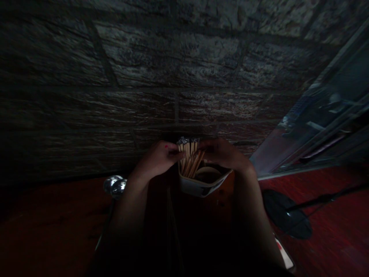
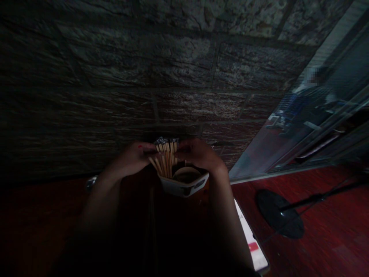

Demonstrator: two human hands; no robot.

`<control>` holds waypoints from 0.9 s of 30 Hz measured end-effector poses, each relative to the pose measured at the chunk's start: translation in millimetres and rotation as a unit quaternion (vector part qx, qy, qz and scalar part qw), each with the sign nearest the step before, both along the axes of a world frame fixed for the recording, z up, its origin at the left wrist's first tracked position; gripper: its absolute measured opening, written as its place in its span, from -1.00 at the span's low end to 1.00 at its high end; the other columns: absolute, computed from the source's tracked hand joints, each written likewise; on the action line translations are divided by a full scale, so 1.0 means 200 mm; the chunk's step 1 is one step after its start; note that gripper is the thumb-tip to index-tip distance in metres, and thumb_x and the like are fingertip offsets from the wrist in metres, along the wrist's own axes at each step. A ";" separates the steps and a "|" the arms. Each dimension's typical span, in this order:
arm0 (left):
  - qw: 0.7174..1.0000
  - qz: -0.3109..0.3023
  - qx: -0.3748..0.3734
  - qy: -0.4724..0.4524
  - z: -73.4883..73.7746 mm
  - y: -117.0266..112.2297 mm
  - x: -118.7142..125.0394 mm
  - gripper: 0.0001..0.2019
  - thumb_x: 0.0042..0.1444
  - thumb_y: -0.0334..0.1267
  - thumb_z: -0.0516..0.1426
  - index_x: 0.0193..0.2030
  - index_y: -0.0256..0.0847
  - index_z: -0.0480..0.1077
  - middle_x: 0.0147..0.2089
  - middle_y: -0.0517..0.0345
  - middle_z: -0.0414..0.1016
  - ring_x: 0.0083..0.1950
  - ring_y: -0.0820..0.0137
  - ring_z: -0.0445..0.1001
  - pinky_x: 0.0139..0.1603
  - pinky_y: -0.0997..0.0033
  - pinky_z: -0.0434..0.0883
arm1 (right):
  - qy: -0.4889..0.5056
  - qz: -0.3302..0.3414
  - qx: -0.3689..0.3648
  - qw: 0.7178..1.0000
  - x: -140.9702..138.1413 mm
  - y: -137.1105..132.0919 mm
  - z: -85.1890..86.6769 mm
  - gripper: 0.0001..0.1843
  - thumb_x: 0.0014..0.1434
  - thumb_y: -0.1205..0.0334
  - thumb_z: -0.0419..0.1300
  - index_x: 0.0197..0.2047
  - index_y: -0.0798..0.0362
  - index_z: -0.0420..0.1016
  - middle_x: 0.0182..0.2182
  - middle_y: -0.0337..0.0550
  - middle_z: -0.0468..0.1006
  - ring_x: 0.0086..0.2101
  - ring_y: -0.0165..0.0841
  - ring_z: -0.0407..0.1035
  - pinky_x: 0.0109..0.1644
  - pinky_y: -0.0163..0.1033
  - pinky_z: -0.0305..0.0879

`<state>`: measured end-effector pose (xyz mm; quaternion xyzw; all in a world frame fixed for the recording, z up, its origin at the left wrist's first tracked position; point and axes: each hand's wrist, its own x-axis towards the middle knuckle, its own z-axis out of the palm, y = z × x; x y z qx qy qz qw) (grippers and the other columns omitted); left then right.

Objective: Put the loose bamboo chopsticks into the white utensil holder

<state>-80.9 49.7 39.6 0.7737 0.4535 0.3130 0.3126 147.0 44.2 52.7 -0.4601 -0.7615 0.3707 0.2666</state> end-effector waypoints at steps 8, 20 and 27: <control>0.994 0.098 0.018 0.043 0.10 -0.10 -0.16 -0.73 0.07 -0.07 0.19 -0.18 -0.18 0.56 -0.22 0.10 0.65 -0.22 0.24 0.57 -0.25 0.35 0.42 | -0.074 -0.098 0.127 0.984 0.01 -0.17 0.12 -0.78 0.13 0.14 0.21 -0.27 0.07 0.63 -0.46 -0.12 0.61 -0.42 -0.29 0.47 -0.39 -0.28 0.28; 0.985 0.065 0.085 0.133 0.13 -0.63 -0.24 -0.71 0.22 -0.07 0.04 -0.29 -0.16 0.53 -0.39 0.14 0.57 -0.37 0.35 0.48 -0.37 0.42 0.28 | -0.128 0.014 0.165 0.978 -0.20 -0.77 0.26 -0.78 0.21 0.08 0.18 -0.30 -0.06 0.62 -0.43 -0.19 0.62 -0.46 -0.36 0.46 -0.38 -0.28 0.28; 0.993 0.063 0.025 0.097 -0.37 -0.76 -0.36 -0.72 0.23 -0.13 0.01 -0.27 -0.15 0.51 -0.35 0.14 0.59 -0.33 0.34 0.51 -0.27 0.40 0.34 | -0.312 0.034 0.100 0.944 -0.51 -0.68 -0.21 -0.70 0.23 0.13 0.10 -0.30 0.12 0.59 -0.42 0.08 0.61 -0.37 -0.24 0.49 -0.36 -0.26 0.24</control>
